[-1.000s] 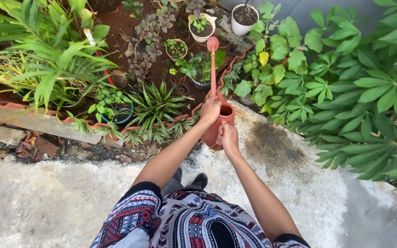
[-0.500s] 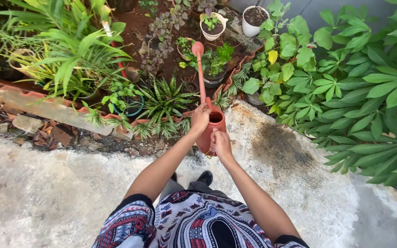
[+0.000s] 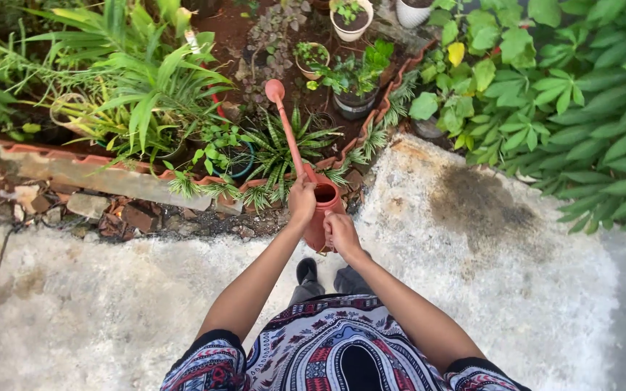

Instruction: Watering several different types of plants in pots and garden beds using a watering can.

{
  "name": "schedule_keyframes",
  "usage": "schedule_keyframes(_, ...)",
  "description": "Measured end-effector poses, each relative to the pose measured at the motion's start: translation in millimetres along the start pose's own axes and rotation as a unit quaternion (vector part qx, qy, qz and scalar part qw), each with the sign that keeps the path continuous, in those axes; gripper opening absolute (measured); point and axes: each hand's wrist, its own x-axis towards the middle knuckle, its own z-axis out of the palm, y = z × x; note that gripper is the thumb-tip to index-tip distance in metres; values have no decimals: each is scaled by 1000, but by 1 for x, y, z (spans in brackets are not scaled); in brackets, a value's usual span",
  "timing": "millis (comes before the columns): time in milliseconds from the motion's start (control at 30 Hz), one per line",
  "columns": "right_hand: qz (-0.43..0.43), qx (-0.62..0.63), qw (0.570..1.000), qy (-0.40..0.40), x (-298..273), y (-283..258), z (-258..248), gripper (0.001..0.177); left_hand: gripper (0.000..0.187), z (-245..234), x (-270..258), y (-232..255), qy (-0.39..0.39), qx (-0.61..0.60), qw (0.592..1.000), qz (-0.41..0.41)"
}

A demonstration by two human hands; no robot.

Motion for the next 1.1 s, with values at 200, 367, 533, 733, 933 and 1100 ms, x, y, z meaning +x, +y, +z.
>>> schedule_keyframes(200,-35,12,996,84,-39,-14,-31,38,55,58,-12,4,-54,18,998,39)
schedule_keyframes(367,-100,-18,979,177,-43,-35,-96,39,54,121,-44,77,-110,40,985,129)
schedule_keyframes(533,-151,-41,957,245,-42,-109,-167,38,57,221,-25,161,-173,36,965,195)
schedule_keyframes(733,-223,81,935,263,-33,-229,-253,45,68,324,-31,295,-237,115,944,199)
schedule_keyframes(933,-216,141,957,131,-38,-327,-326,39,66,406,-28,394,-184,46,951,245)
schedule_keyframes(1100,-230,51,961,147,-40,-371,-346,44,86,428,-26,423,-190,32,941,279)
